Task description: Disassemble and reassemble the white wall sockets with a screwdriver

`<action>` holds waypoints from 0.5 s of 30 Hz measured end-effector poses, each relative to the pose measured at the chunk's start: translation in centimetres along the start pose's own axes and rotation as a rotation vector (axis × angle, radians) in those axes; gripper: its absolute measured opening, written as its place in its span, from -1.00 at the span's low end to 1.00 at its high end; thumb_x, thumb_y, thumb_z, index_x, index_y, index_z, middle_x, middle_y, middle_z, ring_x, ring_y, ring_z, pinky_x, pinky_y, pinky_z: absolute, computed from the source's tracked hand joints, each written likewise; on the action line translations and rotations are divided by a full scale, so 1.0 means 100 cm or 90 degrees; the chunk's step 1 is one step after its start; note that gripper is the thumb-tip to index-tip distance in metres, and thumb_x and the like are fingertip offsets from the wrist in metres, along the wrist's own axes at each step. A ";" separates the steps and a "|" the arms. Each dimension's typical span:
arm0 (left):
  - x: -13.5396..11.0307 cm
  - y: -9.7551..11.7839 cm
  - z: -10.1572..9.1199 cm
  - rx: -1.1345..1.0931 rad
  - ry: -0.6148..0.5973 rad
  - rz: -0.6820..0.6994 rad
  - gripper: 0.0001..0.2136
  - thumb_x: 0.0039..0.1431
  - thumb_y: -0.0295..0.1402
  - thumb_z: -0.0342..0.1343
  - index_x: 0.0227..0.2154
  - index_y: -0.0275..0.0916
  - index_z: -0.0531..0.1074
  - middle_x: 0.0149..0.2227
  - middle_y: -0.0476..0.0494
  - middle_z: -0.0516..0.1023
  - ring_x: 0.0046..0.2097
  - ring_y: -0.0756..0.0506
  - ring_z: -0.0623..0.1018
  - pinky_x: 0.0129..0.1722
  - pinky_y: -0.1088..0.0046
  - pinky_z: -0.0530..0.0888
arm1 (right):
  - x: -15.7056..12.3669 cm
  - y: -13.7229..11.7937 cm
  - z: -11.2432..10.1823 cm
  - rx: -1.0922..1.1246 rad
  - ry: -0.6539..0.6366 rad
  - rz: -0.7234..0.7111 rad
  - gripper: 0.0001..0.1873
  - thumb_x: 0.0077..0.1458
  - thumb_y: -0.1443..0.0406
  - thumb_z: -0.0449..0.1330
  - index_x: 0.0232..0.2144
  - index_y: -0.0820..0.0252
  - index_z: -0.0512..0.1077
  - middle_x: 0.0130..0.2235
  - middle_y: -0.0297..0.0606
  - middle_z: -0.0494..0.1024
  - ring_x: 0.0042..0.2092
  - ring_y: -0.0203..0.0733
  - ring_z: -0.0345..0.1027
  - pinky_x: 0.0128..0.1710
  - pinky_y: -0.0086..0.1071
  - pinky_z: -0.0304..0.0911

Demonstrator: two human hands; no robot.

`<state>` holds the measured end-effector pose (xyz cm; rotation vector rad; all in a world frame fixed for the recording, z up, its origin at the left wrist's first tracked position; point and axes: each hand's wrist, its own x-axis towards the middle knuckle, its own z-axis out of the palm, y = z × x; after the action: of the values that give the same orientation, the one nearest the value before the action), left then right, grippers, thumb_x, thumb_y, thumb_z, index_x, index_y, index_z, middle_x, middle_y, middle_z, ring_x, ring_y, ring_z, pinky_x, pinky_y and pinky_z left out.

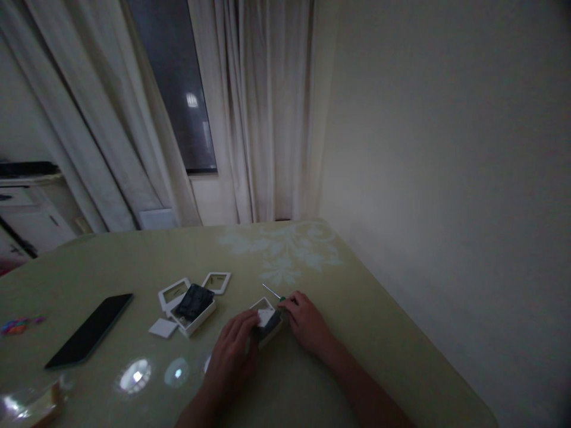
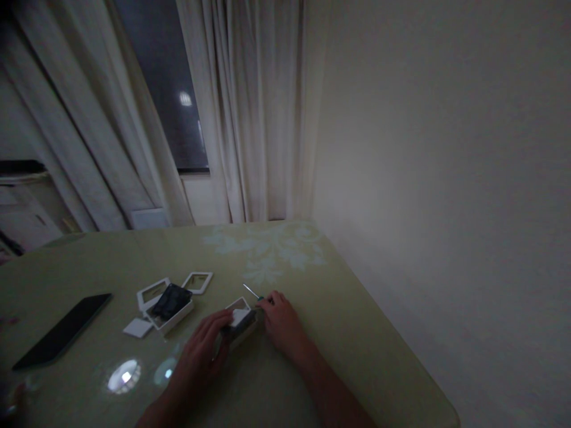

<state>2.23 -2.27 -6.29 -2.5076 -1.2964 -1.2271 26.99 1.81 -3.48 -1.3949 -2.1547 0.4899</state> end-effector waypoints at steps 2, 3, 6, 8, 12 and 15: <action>-0.002 0.002 -0.002 -0.001 -0.018 0.015 -0.61 0.30 -0.44 0.13 0.17 -0.09 0.44 0.19 -0.27 0.65 0.21 -0.28 0.64 0.16 0.11 0.65 | -0.001 0.001 0.002 -0.008 0.006 0.000 -0.53 0.27 0.54 0.13 0.10 0.11 0.63 0.04 -0.07 0.57 0.10 -0.01 0.46 0.18 -0.22 0.36; -0.002 0.002 -0.003 0.003 -0.032 0.019 -0.59 0.29 -0.39 0.19 0.19 -0.09 0.44 0.22 -0.28 0.63 0.24 -0.31 0.61 0.17 0.09 0.65 | -0.001 0.002 0.003 -0.009 0.012 0.000 -0.53 0.27 0.53 0.14 0.09 0.10 0.63 0.04 -0.07 0.57 0.09 0.00 0.46 0.18 -0.21 0.37; -0.003 0.000 0.000 0.039 -0.088 0.010 -0.50 0.28 -0.30 0.28 0.26 -0.04 0.40 0.31 -0.26 0.56 0.33 -0.37 0.54 0.23 0.01 0.63 | 0.001 -0.001 0.001 0.002 0.049 -0.010 -0.54 0.26 0.52 0.16 0.09 0.07 0.62 0.03 -0.09 0.59 0.08 0.00 0.48 0.17 -0.17 0.40; -0.001 -0.005 0.005 0.064 -0.109 -0.007 -0.53 0.32 -0.33 0.25 0.26 -0.02 0.40 0.34 -0.23 0.54 0.36 -0.38 0.50 0.25 -0.03 0.61 | 0.004 -0.008 -0.008 0.021 0.092 -0.026 -0.58 0.30 0.47 0.17 0.10 0.06 0.60 0.02 -0.09 0.60 0.07 0.01 0.50 0.16 -0.13 0.43; 0.008 -0.019 0.016 0.087 -0.098 -0.047 -0.62 0.41 -0.39 0.14 0.25 -0.04 0.43 0.33 -0.24 0.53 0.38 -0.39 0.48 0.22 -0.07 0.63 | -0.007 -0.038 -0.045 0.071 0.230 -0.078 -0.63 0.49 0.27 0.06 0.23 0.00 0.47 0.15 -0.05 0.53 0.22 0.06 0.42 0.29 0.01 0.37; 0.017 -0.029 0.021 0.105 -0.095 -0.082 -0.62 0.43 -0.44 0.09 0.23 -0.03 0.46 0.34 -0.24 0.51 0.39 -0.39 0.46 0.20 -0.07 0.64 | -0.046 -0.065 -0.075 0.141 0.410 -0.202 -0.58 0.51 0.17 0.10 0.33 -0.04 0.37 0.26 0.00 0.47 0.28 0.19 0.37 0.26 0.19 0.37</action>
<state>2.02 1.53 -7.44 -2.4726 -1.5449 -0.9242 28.32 -4.84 5.10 -0.8997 -1.6810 0.1215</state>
